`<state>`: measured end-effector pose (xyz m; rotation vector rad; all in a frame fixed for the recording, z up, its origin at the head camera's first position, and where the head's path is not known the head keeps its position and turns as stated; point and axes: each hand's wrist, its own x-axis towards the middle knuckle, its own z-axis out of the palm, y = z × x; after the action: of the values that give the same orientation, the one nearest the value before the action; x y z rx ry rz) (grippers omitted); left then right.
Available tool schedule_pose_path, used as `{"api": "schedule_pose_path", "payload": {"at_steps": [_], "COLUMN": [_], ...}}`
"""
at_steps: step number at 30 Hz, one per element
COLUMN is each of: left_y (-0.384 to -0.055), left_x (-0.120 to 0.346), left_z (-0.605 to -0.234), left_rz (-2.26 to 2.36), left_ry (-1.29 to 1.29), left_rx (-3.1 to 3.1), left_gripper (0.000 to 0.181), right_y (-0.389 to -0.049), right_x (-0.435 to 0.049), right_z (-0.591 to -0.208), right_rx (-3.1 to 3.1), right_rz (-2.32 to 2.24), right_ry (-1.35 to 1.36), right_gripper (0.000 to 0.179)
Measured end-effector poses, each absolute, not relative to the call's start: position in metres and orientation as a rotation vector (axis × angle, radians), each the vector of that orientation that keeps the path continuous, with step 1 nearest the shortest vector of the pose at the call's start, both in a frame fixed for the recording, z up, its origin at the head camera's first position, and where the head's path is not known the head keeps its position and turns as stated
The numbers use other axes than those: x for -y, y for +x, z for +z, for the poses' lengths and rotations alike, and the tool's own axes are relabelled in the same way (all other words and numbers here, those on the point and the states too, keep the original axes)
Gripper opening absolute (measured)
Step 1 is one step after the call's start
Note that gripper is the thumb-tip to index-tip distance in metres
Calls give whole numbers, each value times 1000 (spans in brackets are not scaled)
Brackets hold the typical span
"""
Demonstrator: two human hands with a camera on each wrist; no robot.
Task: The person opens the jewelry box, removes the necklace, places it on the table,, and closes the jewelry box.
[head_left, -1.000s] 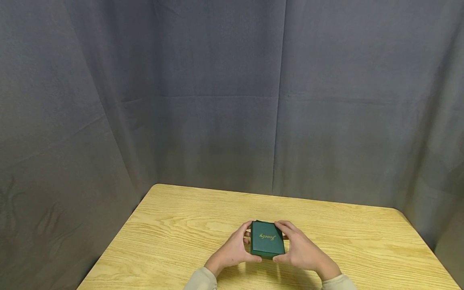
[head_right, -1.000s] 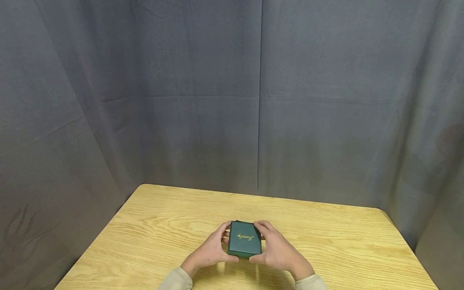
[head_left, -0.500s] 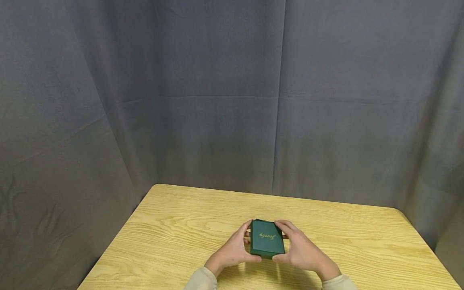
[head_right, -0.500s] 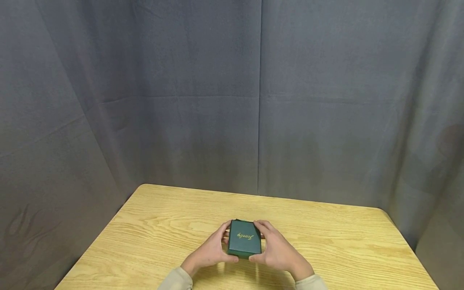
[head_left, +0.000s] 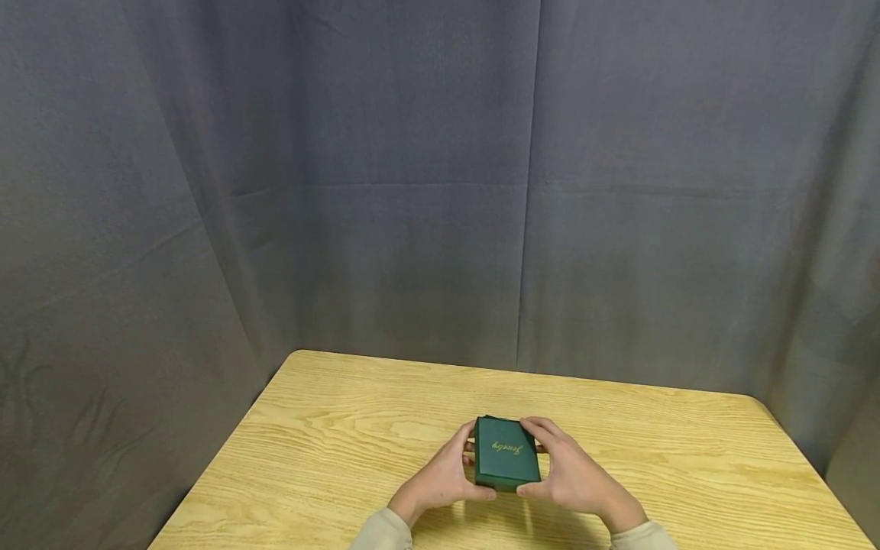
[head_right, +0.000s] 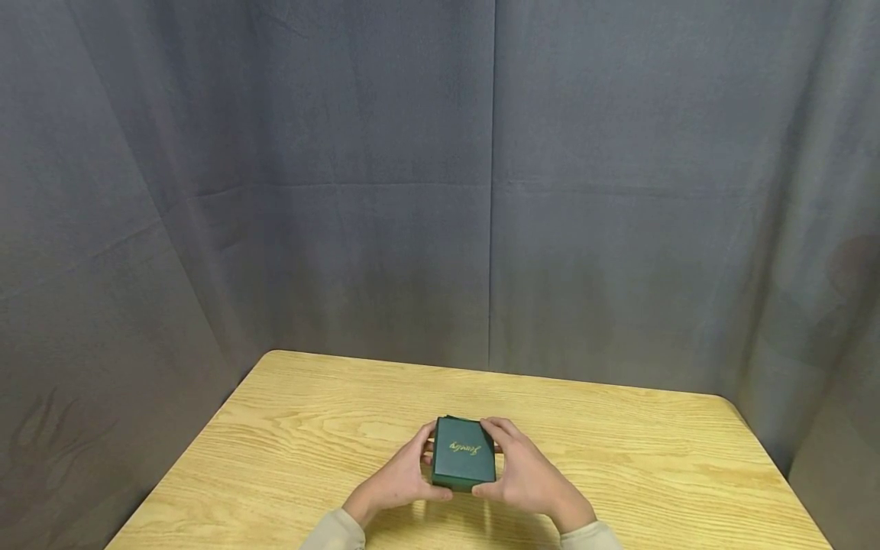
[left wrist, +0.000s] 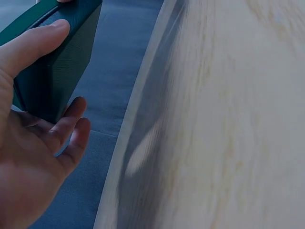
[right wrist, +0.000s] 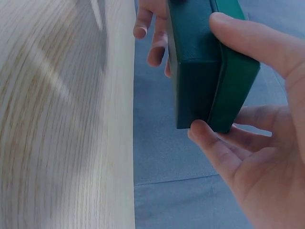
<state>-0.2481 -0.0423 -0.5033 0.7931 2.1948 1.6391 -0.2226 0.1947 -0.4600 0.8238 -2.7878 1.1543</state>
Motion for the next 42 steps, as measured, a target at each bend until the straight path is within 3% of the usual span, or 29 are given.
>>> {"api": "schedule_pose_path", "payload": {"at_steps": [42], "left_y": [-251], "left_x": [46], "left_z": [-506], "left_rz": [1623], "left_ry": [750], "left_rx": [-2293], "left_gripper": [91], "right_y": [-221], "right_x": [-200], "right_z": [-456], "right_rx": [2833], "right_rz": [1066], "right_ry": [799], "right_gripper": [93]}}
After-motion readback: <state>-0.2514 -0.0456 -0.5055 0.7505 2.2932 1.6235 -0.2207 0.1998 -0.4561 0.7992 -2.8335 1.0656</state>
